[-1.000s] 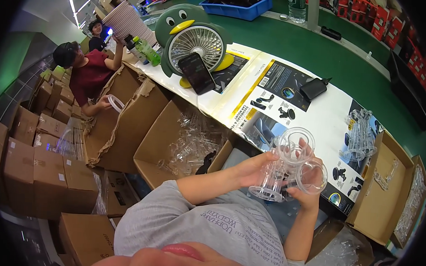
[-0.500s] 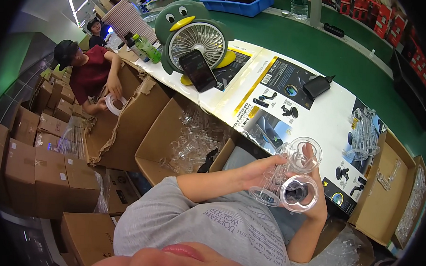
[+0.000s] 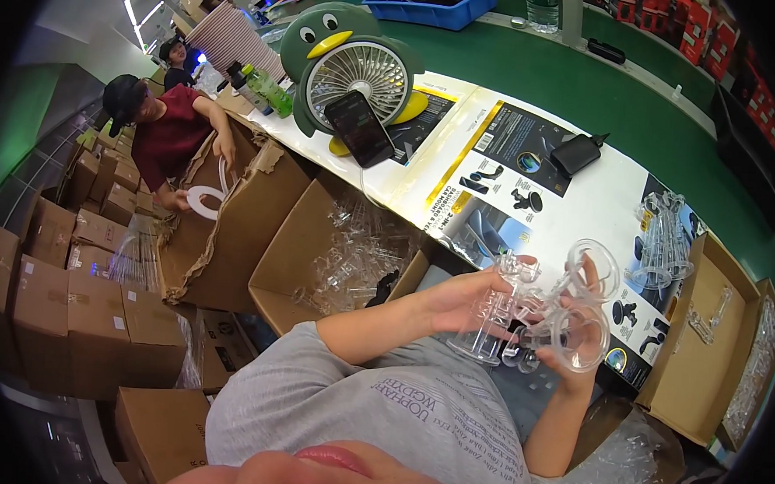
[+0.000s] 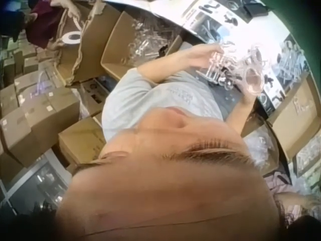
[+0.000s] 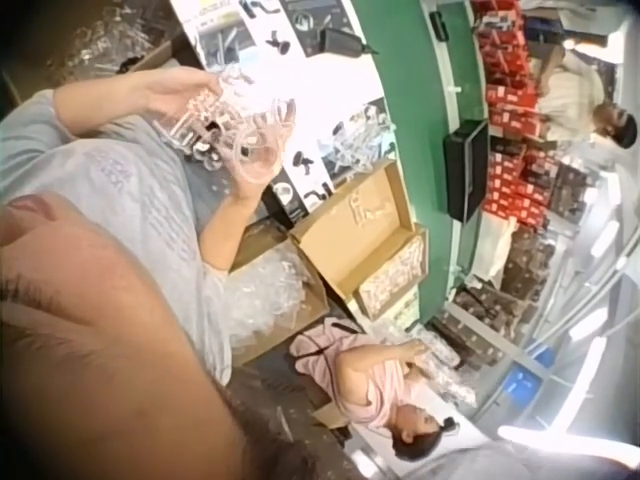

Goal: The person is seen packaging and assembling components of small green frog-shaped fans at a factory workstation.

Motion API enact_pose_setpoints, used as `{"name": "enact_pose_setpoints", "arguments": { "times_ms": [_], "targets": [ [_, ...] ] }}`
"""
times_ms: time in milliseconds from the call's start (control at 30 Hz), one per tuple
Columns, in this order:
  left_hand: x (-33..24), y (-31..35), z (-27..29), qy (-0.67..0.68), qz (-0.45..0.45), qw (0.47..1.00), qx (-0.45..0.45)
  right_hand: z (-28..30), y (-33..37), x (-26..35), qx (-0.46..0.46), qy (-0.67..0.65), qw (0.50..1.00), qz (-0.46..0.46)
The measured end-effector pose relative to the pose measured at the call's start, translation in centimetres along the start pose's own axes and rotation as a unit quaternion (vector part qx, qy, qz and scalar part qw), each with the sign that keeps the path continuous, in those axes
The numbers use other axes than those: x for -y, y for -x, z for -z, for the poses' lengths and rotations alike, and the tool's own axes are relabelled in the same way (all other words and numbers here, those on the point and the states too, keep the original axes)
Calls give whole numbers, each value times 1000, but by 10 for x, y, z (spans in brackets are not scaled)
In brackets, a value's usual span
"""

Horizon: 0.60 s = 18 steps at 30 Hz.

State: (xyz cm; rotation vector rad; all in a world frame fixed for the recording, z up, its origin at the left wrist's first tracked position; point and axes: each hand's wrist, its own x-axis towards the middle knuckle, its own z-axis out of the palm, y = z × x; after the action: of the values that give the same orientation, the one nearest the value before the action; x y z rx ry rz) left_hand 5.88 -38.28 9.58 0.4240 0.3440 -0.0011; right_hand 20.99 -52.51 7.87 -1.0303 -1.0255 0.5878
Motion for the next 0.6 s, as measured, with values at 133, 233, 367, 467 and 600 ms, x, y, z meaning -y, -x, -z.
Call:
{"name": "enact_pose_setpoints", "arguments": {
  "times_ms": [133, 233, 367, 467, 600],
  "targets": [
    [-6, 8, -8, -59, -24, 998, -16, 17, 6, -9, -55, -27, 998, 20],
    [-12, 17, -4, -114, -73, 990, -48, 17, 8, -1, -107, -84, 990, -24],
    [-21, 19, 20, -214, -249, 945, -5, 14, 7, 8, -114, -134, 982, -66],
    [-30, 28, 5, -447, -385, 806, -42, 11, 10, 8, -84, -164, 976, -113],
    [-28, 39, -24, -687, -504, 521, -43, 2, 8, 11, -64, -217, 958, -174]
  ]
}}
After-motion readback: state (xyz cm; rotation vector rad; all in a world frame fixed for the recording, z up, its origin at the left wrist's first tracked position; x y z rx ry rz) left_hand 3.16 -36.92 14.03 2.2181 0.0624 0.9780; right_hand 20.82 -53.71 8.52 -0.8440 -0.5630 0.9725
